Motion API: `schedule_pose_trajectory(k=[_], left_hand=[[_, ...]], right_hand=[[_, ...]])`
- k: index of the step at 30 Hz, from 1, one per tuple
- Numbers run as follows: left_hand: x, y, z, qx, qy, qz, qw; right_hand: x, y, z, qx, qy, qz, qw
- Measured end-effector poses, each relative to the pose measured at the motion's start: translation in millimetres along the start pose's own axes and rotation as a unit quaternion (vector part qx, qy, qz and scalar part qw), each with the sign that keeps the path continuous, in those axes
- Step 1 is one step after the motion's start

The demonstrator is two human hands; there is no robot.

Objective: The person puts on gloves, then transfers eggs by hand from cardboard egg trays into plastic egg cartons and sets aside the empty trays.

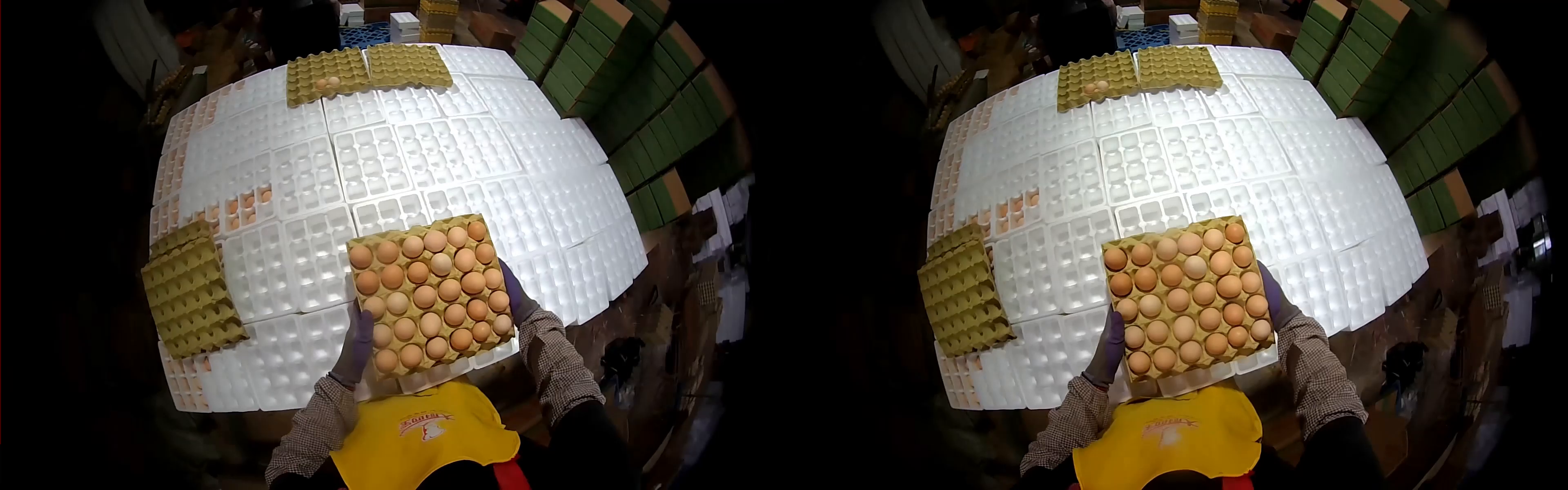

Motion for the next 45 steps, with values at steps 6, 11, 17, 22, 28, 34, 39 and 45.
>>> schedule_pose_trajectory(k=[6, 11, 17, 22, 28, 34, 39, 45], left_hand=[[62.2, 154.9, 5.9, 0.426, 0.067, -0.542, 0.721], [-6.4, 271.9, -11.4, 0.392, 0.274, -0.646, 0.594], [40.3, 240.6, 34.5, 0.519, 0.07, -0.668, 0.529], [122.2, 156.5, -11.9, 0.492, -0.084, -0.721, 0.48], [188.4, 49.7, -123.4, 0.293, -0.305, -0.667, 0.613], [167.1, -1.2, -182.1, 0.124, -0.264, -0.664, 0.689], [166.0, 39.1, -27.5, 0.075, -0.25, -0.383, 0.886], [74.7, -8.7, 97.7, -0.011, -0.323, -0.621, 0.714]], right_hand=[[-14.4, 13.7, 35.3, 0.19, 0.189, 0.278, 0.922], [36.1, -15.4, 66.4, 0.119, 0.333, 0.549, 0.758], [38.7, -24.7, 67.9, 0.209, 0.347, 0.497, 0.767], [34.5, -27.6, 70.3, 0.206, 0.339, 0.493, 0.774], [40.4, -24.9, 67.7, 0.212, 0.351, 0.496, 0.765], [34.7, -30.4, 67.8, 0.18, 0.299, 0.451, 0.821], [32.7, -24.4, 91.9, 0.184, 0.43, 0.467, 0.751], [92.6, -119.0, 102.1, -0.169, 0.38, 0.666, 0.62]])
Point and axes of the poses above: each hand's wrist, its own z-axis away from the middle knuckle, its own y-axis out of the back of the hand, x = y × z, the point moved 2 cm from there along -z, towards the middle knuckle, and after that the axes turned 11 degrees about -z, right-handed, at the moved point
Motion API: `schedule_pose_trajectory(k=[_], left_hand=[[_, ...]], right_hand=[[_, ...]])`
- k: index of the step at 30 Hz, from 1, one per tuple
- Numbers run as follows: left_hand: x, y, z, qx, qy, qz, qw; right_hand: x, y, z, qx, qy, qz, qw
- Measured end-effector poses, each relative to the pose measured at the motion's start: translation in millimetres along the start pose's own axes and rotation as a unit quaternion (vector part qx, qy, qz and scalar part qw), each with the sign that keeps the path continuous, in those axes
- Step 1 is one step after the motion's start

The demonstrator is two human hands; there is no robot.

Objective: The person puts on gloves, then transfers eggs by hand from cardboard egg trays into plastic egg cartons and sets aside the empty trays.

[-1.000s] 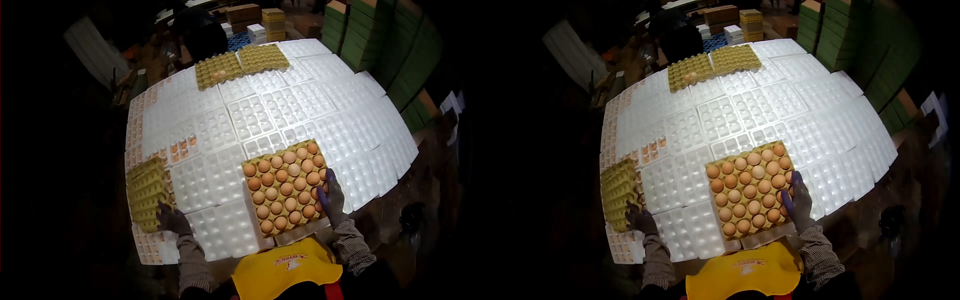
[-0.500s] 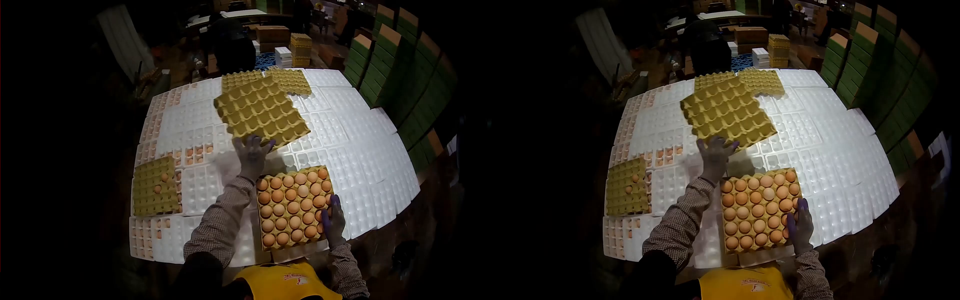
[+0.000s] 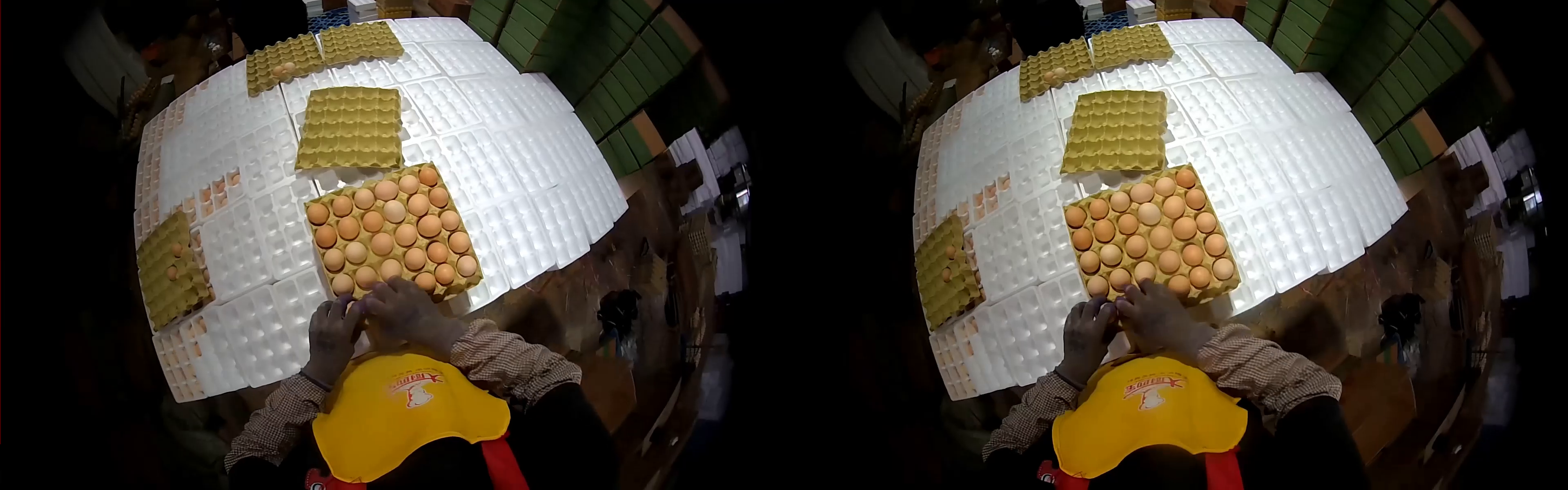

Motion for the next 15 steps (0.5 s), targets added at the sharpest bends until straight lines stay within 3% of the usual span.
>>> schedule_pose_trajectory(k=[3, 4, 5, 6, 7, 8, 10, 11, 12, 13, 14, 15], left_hand=[[-15.1, 0.0, 9.5, -0.009, 0.123, 0.205, 0.971], [-23.9, 0.5, 12.0, -0.041, 0.245, 0.463, 0.851], [-36.2, 6.1, 12.2, -0.001, 0.321, 0.613, 0.722], [-52.8, 10.6, 11.9, 0.038, 0.379, 0.735, 0.561], [-77.0, -2.3, 14.8, 0.073, 0.382, 0.766, 0.511], [-92.5, -12.3, 11.8, 0.073, 0.381, 0.722, 0.573], [-63.0, 18.2, -30.8, -0.107, 0.339, 0.461, 0.813], [-35.3, 26.1, -44.3, -0.018, 0.132, 0.202, 0.97], [-22.1, 14.0, -42.8, -0.034, 0.065, 0.024, 0.997], [-17.4, 1.4, -36.2, -0.054, 0.087, 0.01, 0.995], [-15.0, -5.5, -34.2, -0.071, 0.11, -0.004, 0.991], [-21.7, 1.4, -36.3, -0.085, 0.139, 0.107, 0.981]], right_hand=[[15.6, -16.0, -5.6, -0.044, 0.027, -0.001, 0.999], [13.5, -3.9, -4.1, -0.001, -0.043, -0.164, 0.986], [12.1, 14.2, -1.3, 0.043, -0.109, -0.32, 0.94], [14.9, 25.4, -2.1, 0.085, -0.169, -0.466, 0.864], [32.7, 29.6, -9.7, 0.179, -0.228, -0.601, 0.745], [46.7, 33.1, -22.5, 0.142, -0.21, -0.56, 0.789], [64.4, 34.1, -45.0, 0.072, -0.169, -0.474, 0.861], [51.4, 25.1, -52.6, 0.031, -0.123, -0.282, 0.951], [32.8, 12.5, -60.9, -0.01, -0.07, -0.073, 0.995], [19.5, -0.1, -62.0, -0.088, -0.091, 0.027, 0.992], [16.6, 1.2, -59.5, -0.069, -0.068, 0.002, 0.995], [14.9, 4.0, -59.9, -0.051, -0.045, -0.025, 0.997]])
Point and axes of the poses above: each hand's wrist, its own z-axis away from the middle knuckle, its own y-axis out of the back of the hand, x = y × z, the point moved 2 cm from there along -z, towards the middle knuckle, and after that the axes turned 11 degrees about -z, right-handed, at the moved point
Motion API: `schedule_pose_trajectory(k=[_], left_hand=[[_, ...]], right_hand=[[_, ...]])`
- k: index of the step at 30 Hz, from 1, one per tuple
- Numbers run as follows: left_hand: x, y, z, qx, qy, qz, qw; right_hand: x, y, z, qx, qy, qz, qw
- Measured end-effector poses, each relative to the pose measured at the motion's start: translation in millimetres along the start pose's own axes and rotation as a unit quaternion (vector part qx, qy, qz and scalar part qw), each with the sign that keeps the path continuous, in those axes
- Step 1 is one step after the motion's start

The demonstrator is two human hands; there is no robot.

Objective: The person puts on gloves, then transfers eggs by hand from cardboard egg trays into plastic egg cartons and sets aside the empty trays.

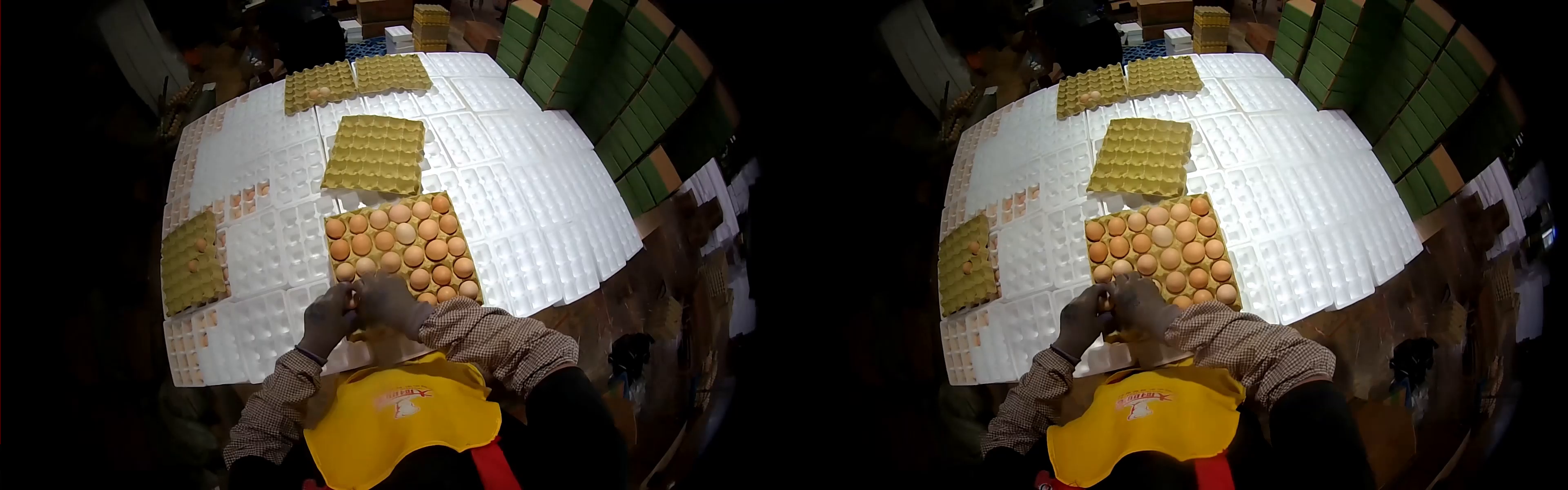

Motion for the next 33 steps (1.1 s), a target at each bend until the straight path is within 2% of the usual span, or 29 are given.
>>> schedule_pose_trajectory(k=[2, 3, 4, 5, 6, 7, 8, 9, 11, 14, 15, 16, 17, 18, 19, 20, 21, 22, 23, 26, 27, 29, 30, 32, 33], left_hand=[[-1.7, 10.8, -4.8, 0.081, 0.112, 0.224, 0.965], [-3.3, 13.4, -5.3, 0.118, 0.168, 0.334, 0.92], [-16.0, 11.7, -18.3, 0.188, 0.078, 0.196, 0.959], [-23.5, 13.8, -32.3, 0.163, 0.034, 0.022, 0.986], [-19.7, 10.5, -40.4, 0.127, 0.054, 0.022, 0.99], [-12.2, 11.3, -44.7, 0.052, 0.027, -0.005, 0.998], [3.5, 13.5, -44.0, 0.01, 0.093, -0.092, 0.991], [-2.4, -9.8, -41.3, 0.084, 0.085, -0.165, 0.979], [-6.1, -19.7, -52.3, 0.082, 0.149, -0.164, 0.972], [-36.4, -1.4, -33.4, 0.127, 0.097, 0.089, 0.983], [-66.9, -21.6, -27.8, 0.178, 0.093, 0.212, 0.956], [-85.5, -10.8, -7.8, 0.163, 0.189, 0.384, 0.889], [-109.5, 4.7, 19.3, 0.14, 0.276, 0.539, 0.783], [-151.9, -6.2, 48.9, 0.22, 0.31, 0.549, 0.744], [-195.7, -4.5, 85.4, 0.255, 0.346, 0.57, 0.7], [-233.5, 0.0, 122.8, 0.329, 0.406, 0.511, 0.683], [-273.4, 9.2, 160.0, 0.347, 0.461, 0.406, 0.709], [-308.0, 10.0, 194.8, 0.378, 0.48, 0.174, 0.772], [-334.7, 11.3, 211.3, 0.389, 0.467, -0.068, 0.791], [-360.9, 44.8, 206.5, 0.163, 0.48, -0.005, 0.862], [-360.7, 48.1, 208.5, 0.151, 0.456, 0.0, 0.877], [-356.7, 51.4, 209.2, 0.131, 0.404, 0.011, 0.905], [-348.5, 53.3, 217.4, 0.151, 0.37, 0.004, 0.917], [-355.1, 40.5, 233.8, 0.164, 0.374, 0.055, 0.911], [-354.3, 31.4, 244.8, 0.166, 0.378, 0.081, 0.907]], right_hand=[[4.8, 9.0, -0.1, -0.018, 0.025, -0.015, 0.999], [9.6, 20.0, -0.5, 0.025, 0.034, -0.045, 0.998], [13.2, 28.2, -2.4, 0.063, 0.043, -0.075, 0.994], [17.4, 33.3, -6.3, 0.096, 0.058, -0.107, 0.988], [36.6, 24.3, -14.7, 0.107, 0.057, -0.058, 0.991], [50.7, 8.7, -27.1, 0.115, 0.069, -0.018, 0.991], [33.9, 14.7, -32.5, 0.082, 0.052, 0.011, 0.995], [20.6, 23.0, -35.3, 0.054, 0.03, 0.046, 0.997], [36.7, -7.0, -40.9, 0.088, 0.026, 0.156, 0.983], [24.0, 15.3, -42.2, 0.075, -0.015, 0.058, 0.995], [13.4, 30.6, -41.6, 0.08, -0.029, 0.002, 0.996], [6.1, 36.9, -37.5, 0.121, -0.063, -0.044, 0.99], [-0.6, 32.6, -32.1, 0.187, -0.073, -0.084, 0.976], [-18.5, 22.0, -36.3, 0.193, -0.081, -0.133, 0.969], [-43.1, 6.2, -40.1, 0.191, -0.093, -0.18, 0.96], [-66.7, -27.8, -50.0, 0.136, -0.074, -0.223, 0.962], [-93.7, -64.1, -71.4, 0.086, -0.051, -0.265, 0.959], [-135.8, -92.5, -97.1, 0.021, -0.061, -0.274, 0.96], [-163.8, -133.5, -125.7, 0.014, -0.043, -0.281, 0.959], [-217.4, -247.8, -212.9, 0.07, -0.015, -0.166, 0.984], [-225.1, -272.1, -237.7, -0.005, -0.061, -0.111, 0.992], [-228.3, -294.5, -250.6, 0.012, -0.093, -0.067, 0.993], [-231.3, -298.7, -247.3, 0.009, -0.057, -0.04, 0.998], [-235.0, -300.4, -228.2, -0.012, 0.024, 0.015, 1.0], [-233.9, -310.9, -219.9, -0.055, 0.029, 0.004, 0.998]])
Point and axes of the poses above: each hand's wrist, its own z-axis away from the middle knuckle, its own y-axis out of the back of the hand, x = y × z, the point moved 2 cm from there along -z, towards the middle knuckle, and after that the axes turned 11 degrees about -z, right-handed, at the moved point
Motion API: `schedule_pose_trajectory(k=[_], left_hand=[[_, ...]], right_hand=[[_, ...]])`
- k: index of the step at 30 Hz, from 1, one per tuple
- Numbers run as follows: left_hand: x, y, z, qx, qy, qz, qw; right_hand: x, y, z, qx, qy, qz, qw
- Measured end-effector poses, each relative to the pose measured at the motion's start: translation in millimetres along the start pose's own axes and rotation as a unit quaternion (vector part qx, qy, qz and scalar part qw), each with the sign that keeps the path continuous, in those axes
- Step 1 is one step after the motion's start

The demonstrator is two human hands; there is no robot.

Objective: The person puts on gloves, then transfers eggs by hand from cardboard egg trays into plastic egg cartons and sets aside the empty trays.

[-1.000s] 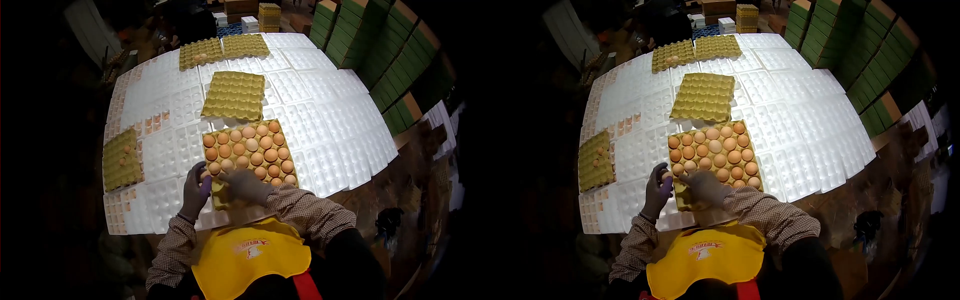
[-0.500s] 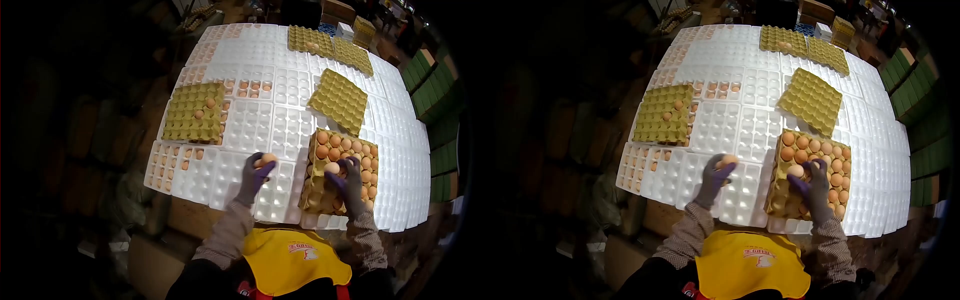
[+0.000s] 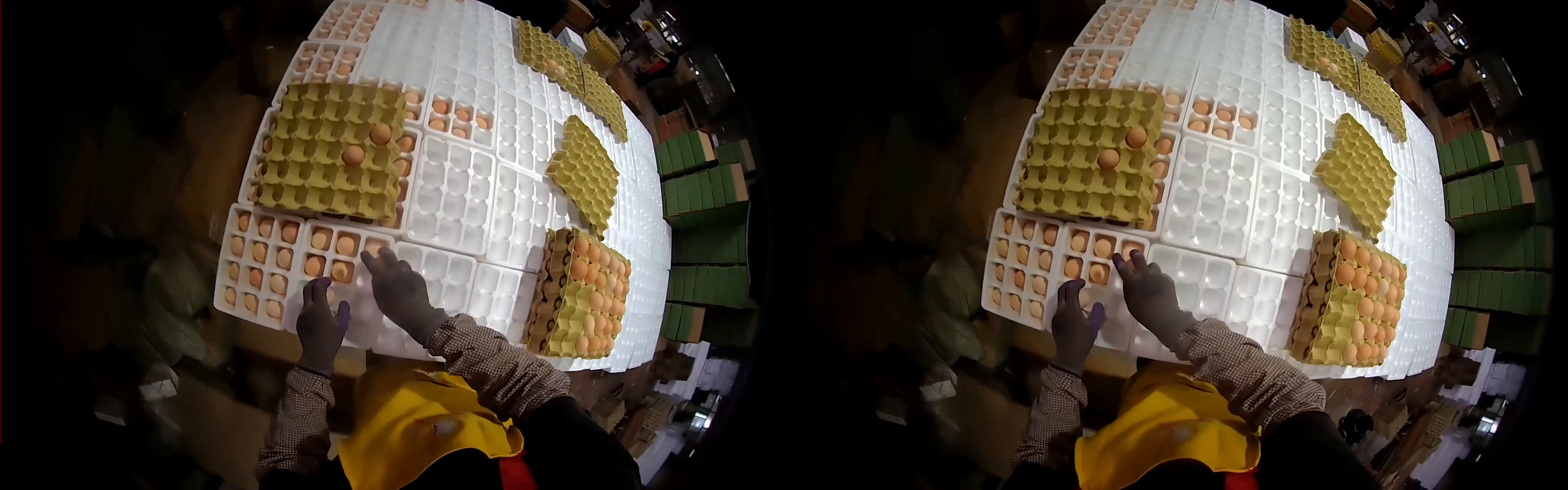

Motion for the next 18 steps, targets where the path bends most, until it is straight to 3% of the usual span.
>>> schedule_pose_trajectory(k=[2, 4, 5, 6, 7, 9, 10, 12, 14, 15, 16, 17, 18], left_hand=[[-8.6, -8.8, 1.4, -0.069, -0.031, 0.013, 0.997], [-3.7, 1.1, -0.7, -0.119, -0.074, 0.005, 0.99], [-5.1, 11.8, 1.4, -0.077, -0.102, 0.029, 0.991], [-15.8, 11.7, 9.0, -0.032, -0.017, 0.122, 0.992], [-27.0, 9.6, 15.3, 0.014, 0.065, 0.209, 0.976], [-34.5, 3.2, 30.0, 0.14, 0.172, 0.332, 0.917], [-30.7, -2.4, 36.7, 0.169, 0.118, 0.253, 0.945], [-22.6, -19.6, 40.8, 0.232, -0.006, 0.095, 0.968], [-20.8, -38.1, 43.5, 0.149, -0.153, -0.057, 0.975], [-35.7, -55.6, 48.2, 0.124, -0.205, -0.115, 0.964], [-61.2, -87.3, 50.1, 0.062, -0.018, 0.091, 0.994], [-79.0, -100.4, 45.5, 0.109, -0.126, -0.07, 0.983], [-26.4, -56.1, 40.9, 0.161, -0.202, -0.074, 0.963]], right_hand=[[-1.9, -20.0, 15.2, -0.076, 0.01, -0.029, 0.997], [-18.6, -6.6, 12.2, -0.017, 0.002, -0.087, 0.996], [-31.5, 6.4, 14.1, 0.017, 0.002, -0.139, 0.99], [-37.9, 13.0, 21.5, 0.045, -0.001, -0.193, 0.98], [-43.8, 7.7, 27.0, 0.072, 0.066, -0.221, 0.97], [-27.1, -43.0, 38.0, -0.014, 0.125, -0.197, 0.972], [-16.1, -65.3, 40.5, -0.039, 0.16, -0.147, 0.975], [-32.9, -24.6, 50.2, 0.005, 0.165, -0.194, 0.967], [-16.6, 20.5, 83.6, 0.011, 0.179, -0.217, 0.959], [-1.0, 55.1, 110.2, -0.027, 0.133, -0.255, 0.957], [17.8, 94.0, 134.5, -0.048, 0.088, -0.286, 0.953], [44.5, 129.4, 160.8, -0.036, 0.088, -0.234, 0.968], [76.8, 170.3, 184.8, 0.029, 0.102, -0.164, 0.981]])
Point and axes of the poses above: each hand's wrist, its own z-axis away from the middle knuckle, its own y-axis out of the back of the hand, x = y × z, the point moved 2 cm from there along -z, towards the middle knuckle, and after that the axes turned 11 degrees about -z, right-handed, at the moved point
